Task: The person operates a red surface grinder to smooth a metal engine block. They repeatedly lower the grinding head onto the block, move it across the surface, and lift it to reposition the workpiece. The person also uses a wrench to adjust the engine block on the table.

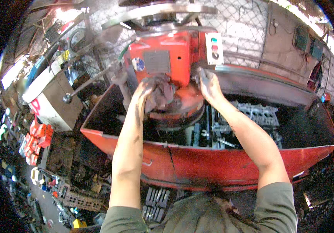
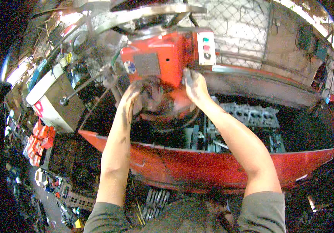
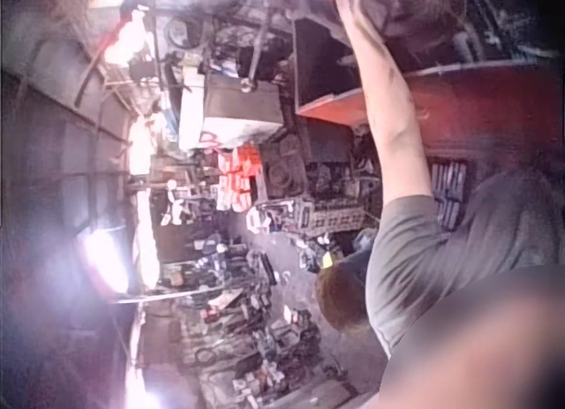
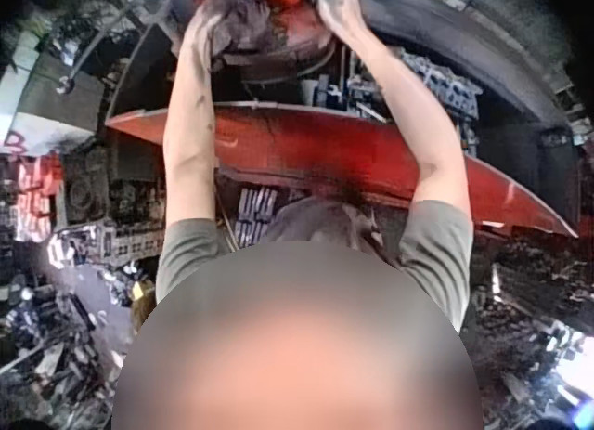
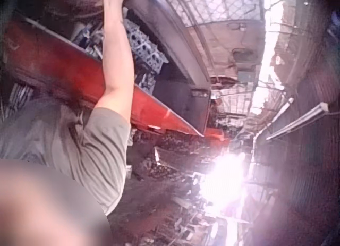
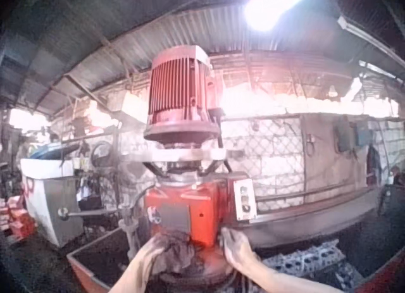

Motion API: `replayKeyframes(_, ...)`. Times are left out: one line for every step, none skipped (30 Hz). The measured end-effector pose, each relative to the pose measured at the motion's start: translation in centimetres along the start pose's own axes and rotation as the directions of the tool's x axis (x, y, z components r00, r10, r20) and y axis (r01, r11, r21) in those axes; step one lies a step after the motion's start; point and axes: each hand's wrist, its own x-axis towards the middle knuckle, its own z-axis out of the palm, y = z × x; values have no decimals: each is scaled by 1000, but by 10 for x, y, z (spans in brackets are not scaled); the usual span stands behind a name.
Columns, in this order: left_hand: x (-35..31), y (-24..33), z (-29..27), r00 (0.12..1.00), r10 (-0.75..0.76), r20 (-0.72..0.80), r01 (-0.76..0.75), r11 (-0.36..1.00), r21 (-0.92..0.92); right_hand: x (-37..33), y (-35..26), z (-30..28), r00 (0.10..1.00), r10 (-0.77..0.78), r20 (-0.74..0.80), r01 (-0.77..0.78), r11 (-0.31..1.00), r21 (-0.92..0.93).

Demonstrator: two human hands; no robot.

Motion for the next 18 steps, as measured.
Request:
replayKeyframes(5,-1,-4,995,-84,45,90,984,-152,18,-14,-5,998,-58,8,58,998,2)
replayKeyframes(8,-3,-10,971,-187,148,227,919,-324,43,-27,4,980,-191,-49,195,978,72)
replayKeyframes(13,-5,-13,988,-102,117,131,951,-280,60,-37,3,961,-270,-61,262,959,-109)
replayKeyframes(15,-5,-16,992,91,86,-97,992,76,83,-48,6,979,-189,-69,174,967,-184)
replayKeyframes(14,-3,-17,973,217,75,-227,865,447,103,-58,12,975,-165,-146,200,940,278)
replayKeyframes(13,7,-17,951,297,87,-251,573,781,123,-67,20,993,-68,-96,113,776,621)
replayKeyframes(2,12,-15,933,359,-3,-193,507,840,139,-74,16,983,-91,-160,155,881,448)
replayKeyframes(-6,25,-8,861,498,-103,-57,295,954,152,-77,20,952,-200,-232,272,900,341)
replayKeyframes(-16,42,-2,769,619,-158,160,53,986,167,-79,23,953,-187,-240,265,897,355)
replayKeyframes(-24,67,1,573,810,-126,101,83,991,184,-81,31,932,-240,-270,342,828,445)
replayKeyframes(-31,98,0,346,934,92,5,-99,995,201,-82,38,906,-289,-309,416,744,524)
replayKeyframes(-34,134,-3,103,954,282,-40,-279,959,214,-80,43,876,-329,-352,481,648,590)
replayKeyframes(-35,165,-7,73,930,361,30,-364,931,225,-77,46,858,-355,-372,514,595,617)
replayKeyframes(-29,192,-9,20,883,470,48,-470,881,232,-71,49,869,-293,-399,494,563,662)
replayKeyframes(-19,211,-10,166,858,486,60,-501,863,237,-67,52,842,-378,-386,540,564,625)
replayKeyframes(-7,223,-12,241,784,572,25,-594,804,240,-64,53,837,-387,-386,546,555,628)
replayKeyframes(3,229,-15,467,782,413,35,-483,875,241,-62,54,833,-392,-389,551,543,633)
replayKeyframes(13,233,-19,629,731,267,72,-396,916,241,-62,55,831,-396,-391,555,534,638)
